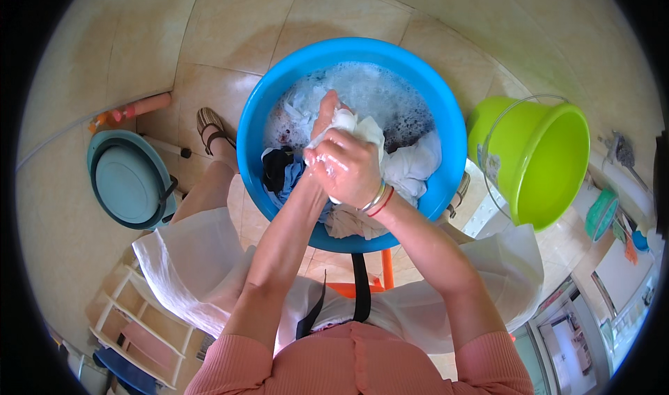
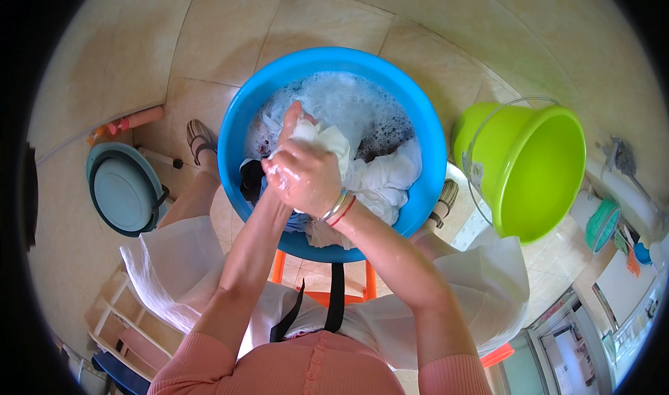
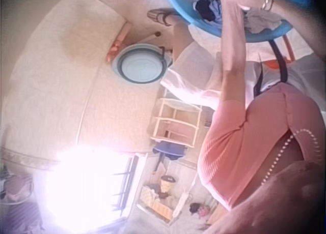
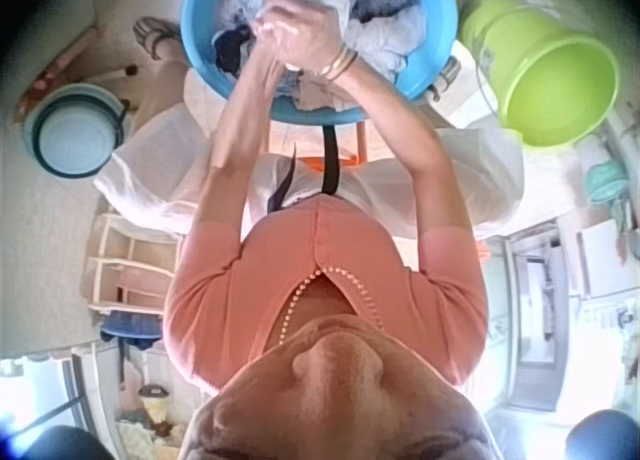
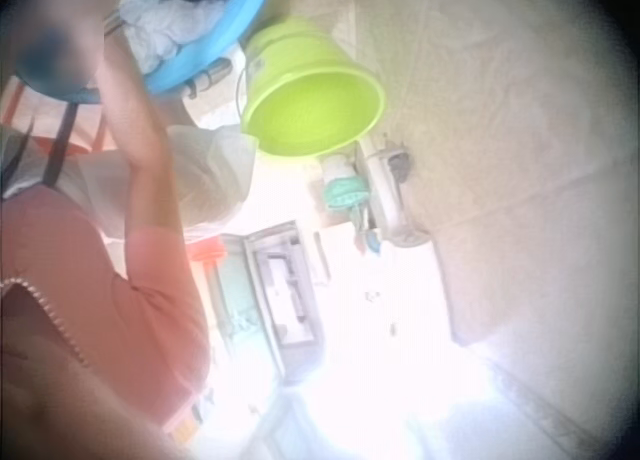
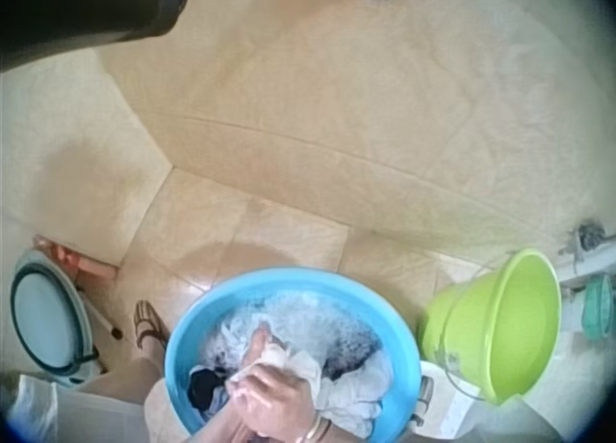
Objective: The person hand washes clothes in a blue basin filled with soapy water. They repeatedly submerge, agitate, and wring various garments, including white and dark-colored items, using both hands.
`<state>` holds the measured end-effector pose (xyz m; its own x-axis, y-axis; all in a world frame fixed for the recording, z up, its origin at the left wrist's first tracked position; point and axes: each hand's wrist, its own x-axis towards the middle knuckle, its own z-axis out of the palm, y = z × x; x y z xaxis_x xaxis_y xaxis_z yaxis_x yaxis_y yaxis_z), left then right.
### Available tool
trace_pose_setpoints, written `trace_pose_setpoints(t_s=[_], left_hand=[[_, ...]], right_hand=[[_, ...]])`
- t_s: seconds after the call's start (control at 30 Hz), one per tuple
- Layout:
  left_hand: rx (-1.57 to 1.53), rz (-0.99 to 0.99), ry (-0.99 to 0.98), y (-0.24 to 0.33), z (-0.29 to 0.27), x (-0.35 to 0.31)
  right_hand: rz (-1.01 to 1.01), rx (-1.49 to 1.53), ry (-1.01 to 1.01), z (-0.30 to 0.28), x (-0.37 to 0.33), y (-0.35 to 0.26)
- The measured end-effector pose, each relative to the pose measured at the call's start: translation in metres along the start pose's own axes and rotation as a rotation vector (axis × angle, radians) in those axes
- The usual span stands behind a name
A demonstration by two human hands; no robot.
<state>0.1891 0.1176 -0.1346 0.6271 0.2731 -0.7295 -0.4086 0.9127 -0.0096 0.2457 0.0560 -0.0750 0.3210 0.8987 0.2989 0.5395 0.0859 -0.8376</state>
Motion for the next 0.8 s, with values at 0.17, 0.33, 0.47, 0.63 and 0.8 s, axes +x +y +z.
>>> trace_pose_setpoints(t_s=[0.17, 0.33, 0.47, 0.63, 0.8], left_hand=[[0.212, 0.326, 0.359, -0.014, 0.014, -0.014], [0.457, 0.495, 0.393, -0.006, -0.008, 0.019], [1.677, 1.070, 0.389, 0.025, -0.051, 0.039], [2.459, 0.769, 0.413, 0.001, -0.048, 0.049], [2.567, 0.286, 0.410, 0.005, -0.055, 0.077]], right_hand=[[0.430, 0.029, 0.051, -0.002, -0.009, 0.105], [0.573, -0.119, 0.139, -0.028, -0.032, 0.174], [0.130, -0.471, -0.010, -0.030, -0.040, 0.168], [0.368, -0.727, -0.469, -0.004, -0.062, 0.175], [0.556, -0.644, -0.681, 0.010, -0.077, 0.231]])
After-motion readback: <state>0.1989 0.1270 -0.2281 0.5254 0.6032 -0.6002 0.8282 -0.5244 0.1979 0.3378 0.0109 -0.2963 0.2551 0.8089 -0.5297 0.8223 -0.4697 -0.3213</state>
